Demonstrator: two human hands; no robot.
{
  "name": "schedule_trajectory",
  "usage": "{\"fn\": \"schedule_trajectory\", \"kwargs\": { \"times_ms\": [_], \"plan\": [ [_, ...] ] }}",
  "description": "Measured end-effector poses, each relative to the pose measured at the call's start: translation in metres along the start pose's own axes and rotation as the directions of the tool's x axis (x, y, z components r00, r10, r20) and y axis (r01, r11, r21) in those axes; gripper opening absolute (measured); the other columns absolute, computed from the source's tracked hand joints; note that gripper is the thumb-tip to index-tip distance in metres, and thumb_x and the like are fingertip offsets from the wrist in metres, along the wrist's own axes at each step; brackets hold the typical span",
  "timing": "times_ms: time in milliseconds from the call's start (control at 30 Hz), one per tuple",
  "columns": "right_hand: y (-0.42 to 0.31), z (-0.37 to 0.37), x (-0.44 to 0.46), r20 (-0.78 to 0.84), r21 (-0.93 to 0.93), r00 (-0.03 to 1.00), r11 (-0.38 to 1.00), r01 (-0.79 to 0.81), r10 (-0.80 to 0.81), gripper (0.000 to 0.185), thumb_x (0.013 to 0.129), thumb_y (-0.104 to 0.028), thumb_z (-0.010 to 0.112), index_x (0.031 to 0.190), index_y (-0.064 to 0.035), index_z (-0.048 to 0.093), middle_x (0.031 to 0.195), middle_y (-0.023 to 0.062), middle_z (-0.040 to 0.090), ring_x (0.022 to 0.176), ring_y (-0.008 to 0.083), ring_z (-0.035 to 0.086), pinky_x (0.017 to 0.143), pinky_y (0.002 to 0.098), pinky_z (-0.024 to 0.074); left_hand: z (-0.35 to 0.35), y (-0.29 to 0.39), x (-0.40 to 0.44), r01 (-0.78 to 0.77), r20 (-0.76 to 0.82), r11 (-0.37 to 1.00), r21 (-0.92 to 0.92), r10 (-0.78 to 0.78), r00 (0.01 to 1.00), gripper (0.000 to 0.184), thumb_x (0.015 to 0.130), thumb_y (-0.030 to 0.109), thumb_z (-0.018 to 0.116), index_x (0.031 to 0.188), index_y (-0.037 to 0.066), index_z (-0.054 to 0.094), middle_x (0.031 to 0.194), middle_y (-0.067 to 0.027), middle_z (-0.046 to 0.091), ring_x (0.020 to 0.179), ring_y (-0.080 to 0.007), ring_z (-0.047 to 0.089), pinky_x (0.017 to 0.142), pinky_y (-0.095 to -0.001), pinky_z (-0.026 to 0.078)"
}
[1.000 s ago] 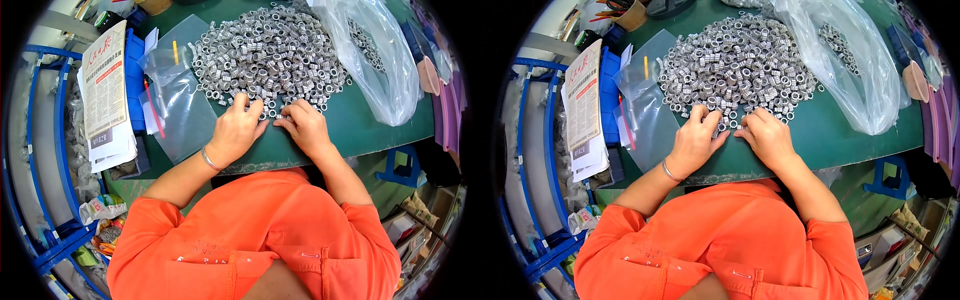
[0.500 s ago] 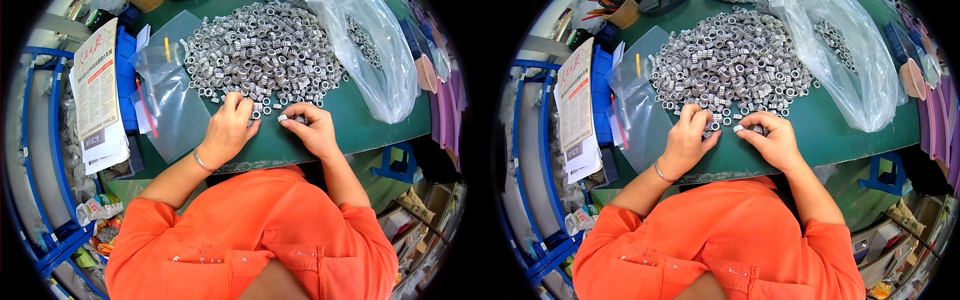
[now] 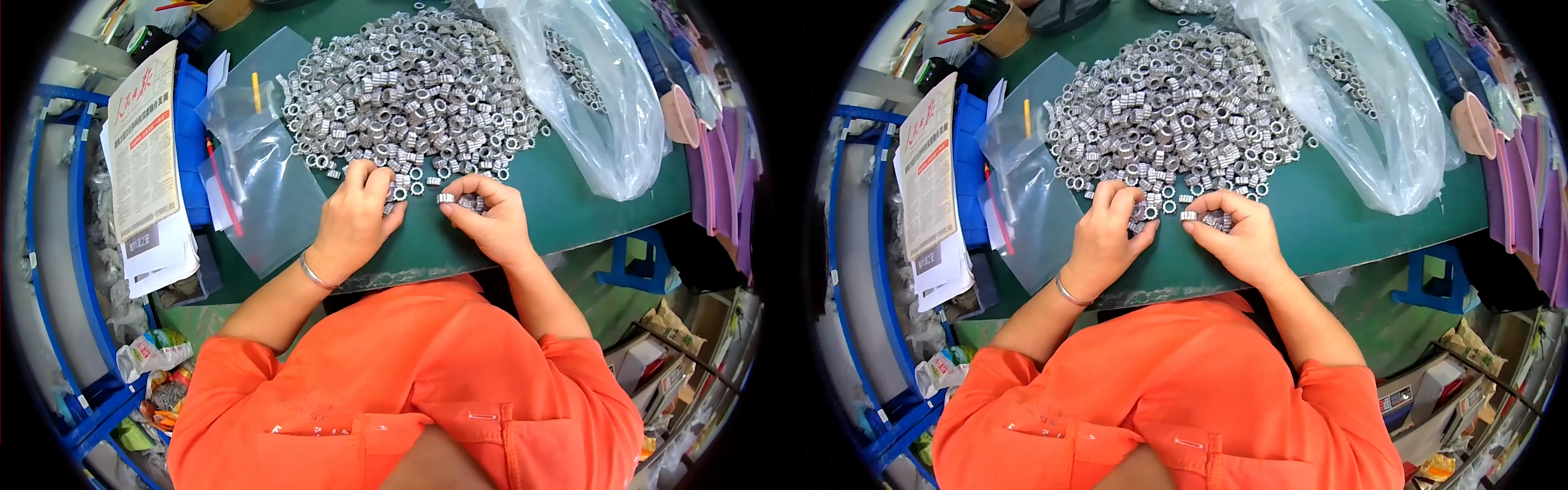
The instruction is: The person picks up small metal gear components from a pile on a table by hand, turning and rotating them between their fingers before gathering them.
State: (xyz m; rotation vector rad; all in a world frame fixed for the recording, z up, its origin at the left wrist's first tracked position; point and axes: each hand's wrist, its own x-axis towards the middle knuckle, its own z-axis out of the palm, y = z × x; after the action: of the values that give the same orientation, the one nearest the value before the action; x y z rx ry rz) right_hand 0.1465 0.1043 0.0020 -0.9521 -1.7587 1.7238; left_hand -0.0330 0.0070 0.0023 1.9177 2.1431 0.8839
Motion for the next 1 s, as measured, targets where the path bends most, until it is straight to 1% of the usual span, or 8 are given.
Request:
{"fn": "schedule_trajectory", "kwargs": {
  "times_ms": [100,200,333,433,500,667,867,1000],
  "plan": [
    [0.000,-0.016,0.001,0.254,0.728,0.954,0.617,-0.297,0.159,0.014,0.081,0.001,0.059,0.096,-0.0004,0.057,0.078,0.0126,0.062,0.052,0.0124,0.051,0.038,0.0198,0.0327,0.003,0.001,0.002,-0.013,-0.027,1.000,-0.009,0.012,1.000,0.038,0.065,0.010,0.074,0.096,0.005,0.053,0.096,-0.0108,0.051,0.080,-0.0301,0.058,0.064,-0.0359,0.050],
    [-0.018,-0.033,0.010,0.139,0.811,0.990,0.569,-0.136,0.038,0.010,0.084,-0.009,0.057,0.091,-0.0016,0.055,0.071,0.0106,0.059,0.048,0.0128,0.049,0.037,0.0201,0.0331,0.002,0.001,0.002,0.008,-0.022,0.999,-0.042,-0.009,1.000,0.037,0.065,0.010,0.074,0.095,0.005,0.053,0.095,-0.0107,0.051,0.080,-0.0298,0.058,0.064,-0.0359,0.050],
    [-0.053,-0.088,0.049,-0.489,0.168,0.870,0.972,0.163,-0.061,0.011,0.083,-0.015,0.061,0.085,-0.0040,0.058,0.067,0.0087,0.058,0.057,0.0144,0.055,0.042,0.0251,0.0404,0.003,0.000,0.000,0.013,-0.037,0.998,-0.061,-0.015,0.999,0.035,0.065,0.010,0.074,0.093,0.005,0.053,0.095,-0.0107,0.051,0.079,-0.0298,0.058,0.064,-0.0359,0.050],
    [-0.044,-0.140,0.096,-0.294,-0.895,0.492,0.416,0.159,-0.820,0.012,0.081,-0.012,0.063,0.085,-0.0014,0.062,0.075,0.0099,0.062,0.069,0.0217,0.060,0.062,0.0333,0.0473,0.003,0.000,0.000,-0.002,-0.066,0.998,-0.063,-0.003,0.998,0.035,0.065,0.009,0.074,0.092,0.004,0.053,0.093,-0.0103,0.051,0.079,-0.0296,0.058,0.064,-0.0358,0.050],
    [-0.047,-0.132,0.101,-0.068,-0.964,0.399,0.163,0.210,-0.914,0.011,0.079,-0.010,0.064,0.086,-0.0010,0.063,0.078,0.0102,0.063,0.072,0.0241,0.061,0.068,0.0349,0.0476,0.004,-0.002,-0.001,0.003,-0.076,0.997,-0.071,-0.009,0.997,0.034,0.064,0.009,0.074,0.092,0.004,0.053,0.093,-0.0102,0.051,0.079,-0.0295,0.058,0.064,-0.0358,0.050],
    [-0.042,-0.045,0.045,0.078,-0.638,0.807,0.593,0.491,-0.585,0.009,0.074,-0.002,0.065,0.083,-0.0032,0.064,0.080,0.0096,0.063,0.078,0.0255,0.061,0.068,0.0330,0.0485,0.005,-0.005,0.000,0.021,-0.067,0.996,-0.083,-0.027,0.997,0.033,0.064,0.011,0.074,0.089,0.005,0.053,0.093,-0.0083,0.051,0.075,-0.0277,0.059,0.062,-0.0352,0.050],
    [0.002,0.007,0.028,0.330,-0.724,0.751,0.357,0.590,-0.573,0.020,0.071,-0.007,0.070,0.089,-0.0061,0.062,0.082,0.0075,0.056,0.074,0.0267,0.053,0.064,0.0371,0.0426,0.006,-0.006,0.000,0.029,-0.082,0.996,-0.081,-0.036,0.996,0.031,0.065,0.012,0.073,0.088,0.006,0.054,0.091,-0.0073,0.051,0.073,-0.0256,0.060,0.060,-0.0336,0.050],
    [0.010,0.005,0.017,0.244,-0.613,0.816,0.569,0.549,-0.524,0.019,0.072,-0.001,0.069,0.090,-0.0031,0.063,0.084,0.0080,0.056,0.073,0.0229,0.057,0.062,0.0330,0.0459,0.005,-0.007,0.000,0.033,-0.093,0.995,-0.092,-0.041,0.995,0.032,0.065,0.013,0.073,0.089,0.006,0.054,0.091,-0.0068,0.051,0.074,-0.0258,0.060,0.061,-0.0337,0.050]
  ]
}}
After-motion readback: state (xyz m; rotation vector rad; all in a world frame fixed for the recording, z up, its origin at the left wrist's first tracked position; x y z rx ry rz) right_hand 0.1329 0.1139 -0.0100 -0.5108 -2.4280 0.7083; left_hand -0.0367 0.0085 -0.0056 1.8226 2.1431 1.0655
